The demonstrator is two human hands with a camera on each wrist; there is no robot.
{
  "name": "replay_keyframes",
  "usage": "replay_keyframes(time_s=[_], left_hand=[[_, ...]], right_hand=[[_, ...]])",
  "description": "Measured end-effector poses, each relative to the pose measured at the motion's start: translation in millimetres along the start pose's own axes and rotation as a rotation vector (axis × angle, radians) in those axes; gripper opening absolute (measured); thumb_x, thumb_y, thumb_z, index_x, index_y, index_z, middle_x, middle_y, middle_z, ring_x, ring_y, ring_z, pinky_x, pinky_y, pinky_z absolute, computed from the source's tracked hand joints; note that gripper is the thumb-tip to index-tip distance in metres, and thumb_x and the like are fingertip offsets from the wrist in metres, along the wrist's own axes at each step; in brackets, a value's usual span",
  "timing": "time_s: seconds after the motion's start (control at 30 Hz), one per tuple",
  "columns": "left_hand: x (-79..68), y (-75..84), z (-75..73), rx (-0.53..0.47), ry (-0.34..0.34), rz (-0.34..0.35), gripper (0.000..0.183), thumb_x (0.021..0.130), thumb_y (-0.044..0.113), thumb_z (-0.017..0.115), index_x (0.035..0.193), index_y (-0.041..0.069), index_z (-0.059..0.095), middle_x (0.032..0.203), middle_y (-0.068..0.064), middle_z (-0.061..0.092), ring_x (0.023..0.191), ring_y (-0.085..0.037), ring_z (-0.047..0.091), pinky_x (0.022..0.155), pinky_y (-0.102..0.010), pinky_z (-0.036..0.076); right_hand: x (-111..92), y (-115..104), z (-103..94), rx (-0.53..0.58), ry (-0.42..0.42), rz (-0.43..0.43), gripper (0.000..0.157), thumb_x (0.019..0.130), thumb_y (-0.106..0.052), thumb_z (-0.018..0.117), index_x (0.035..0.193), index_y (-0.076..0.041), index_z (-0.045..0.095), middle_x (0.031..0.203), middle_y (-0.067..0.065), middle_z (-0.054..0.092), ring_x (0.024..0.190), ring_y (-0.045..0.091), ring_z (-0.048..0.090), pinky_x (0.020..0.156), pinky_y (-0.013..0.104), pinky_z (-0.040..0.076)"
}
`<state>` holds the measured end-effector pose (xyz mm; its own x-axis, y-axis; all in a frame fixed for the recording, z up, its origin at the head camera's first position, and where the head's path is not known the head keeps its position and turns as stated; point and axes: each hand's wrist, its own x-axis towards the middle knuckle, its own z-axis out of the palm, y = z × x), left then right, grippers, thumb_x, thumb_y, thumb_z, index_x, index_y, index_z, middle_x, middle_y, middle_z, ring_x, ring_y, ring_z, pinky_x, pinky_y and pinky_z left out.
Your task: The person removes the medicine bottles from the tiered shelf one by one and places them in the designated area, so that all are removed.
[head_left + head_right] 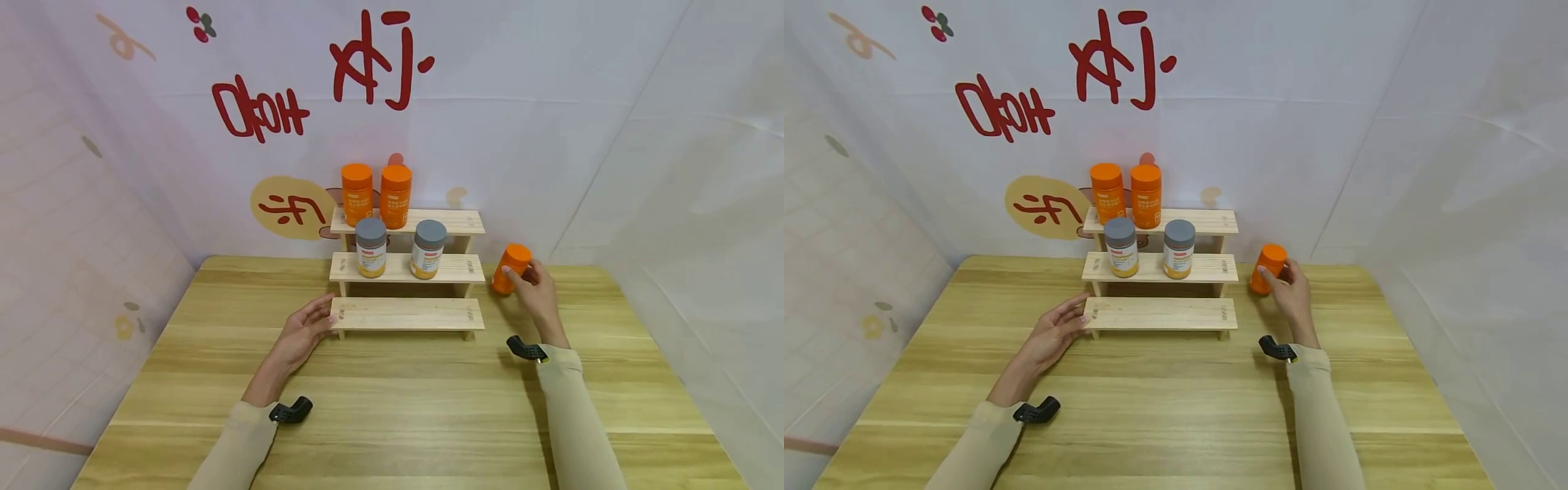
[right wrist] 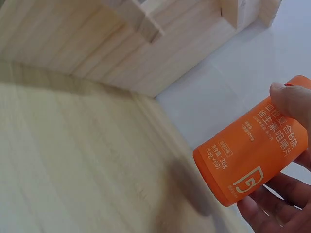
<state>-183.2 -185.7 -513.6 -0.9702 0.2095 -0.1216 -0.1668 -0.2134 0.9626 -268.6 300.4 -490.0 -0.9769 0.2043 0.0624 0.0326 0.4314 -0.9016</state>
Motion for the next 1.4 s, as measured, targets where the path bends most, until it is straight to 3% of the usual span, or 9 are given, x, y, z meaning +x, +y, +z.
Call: replay_keyframes(time_s=[0.33, 0.57, 0.83, 1.1, 1.4], left_hand=[[0.1, 0.4, 1.6, -0.003, 0.001, -0.001, 0.066, 0.1, -0.002, 0.06, 0.16, 0.002, 0.032, 0.125, -0.01, 0.054, 0.1, -0.011, 0.064, 0.083, -0.023, 0.06], [-1.8, 1.7, 0.2, -0.008, 0.013, -0.003, 0.066, 0.101, 0.0, 0.06, 0.16, 0.003, 0.032, 0.124, -0.008, 0.055, 0.101, -0.01, 0.064, 0.083, -0.022, 0.06], [-0.2, 0.7, 0.7, -0.008, 0.008, -0.004, 0.065, 0.101, 0.0, 0.061, 0.159, 0.001, 0.032, 0.123, -0.008, 0.054, 0.101, -0.011, 0.063, 0.083, -0.023, 0.06], [-0.1, -1.2, 0.6, -0.014, 0.02, -0.019, 0.065, 0.101, -0.001, 0.06, 0.16, 0.002, 0.032, 0.125, -0.01, 0.053, 0.101, -0.011, 0.064, 0.083, -0.023, 0.06], [0.9, 0.2, 0.8, -0.011, 0.002, -0.013, 0.065, 0.101, -0.002, 0.058, 0.16, 0.003, 0.031, 0.129, -0.011, 0.053, 0.103, -0.011, 0.064, 0.084, -0.023, 0.059]], right_hand=[[-2, 14, -5.2, 0.009, -0.04, -0.007, 0.074, 0.094, -0.056, 0.068, 0.153, -0.018, 0.045, 0.147, 0.018, 0.057, 0.135, 0.032, 0.053, 0.115, 0.05, 0.042], [-2, 21, -7.8, -0.025, -0.049, -0.067, 0.071, 0.097, -0.048, 0.068, 0.153, -0.012, 0.043, 0.142, 0.022, 0.059, 0.131, 0.033, 0.054, 0.118, 0.055, 0.041], [-2, 26, -10.3, -0.071, -0.075, -0.075, 0.073, 0.098, -0.051, 0.064, 0.152, -0.008, 0.039, 0.14, 0.025, 0.059, 0.129, 0.035, 0.054, 0.117, 0.056, 0.041], [-5, 20, -18.2, -0.072, -0.118, -0.068, 0.075, 0.101, -0.046, 0.062, 0.158, -0.009, 0.031, 0.146, 0.024, 0.054, 0.133, 0.035, 0.051, 0.111, 0.042, 0.044], [-11, 4, -28.2, 0.006, -0.092, -0.09, 0.075, 0.103, -0.042, 0.06, 0.162, -0.012, 0.025, 0.158, 0.021, 0.043, 0.135, 0.027, 0.046, 0.112, 0.041, 0.042]])
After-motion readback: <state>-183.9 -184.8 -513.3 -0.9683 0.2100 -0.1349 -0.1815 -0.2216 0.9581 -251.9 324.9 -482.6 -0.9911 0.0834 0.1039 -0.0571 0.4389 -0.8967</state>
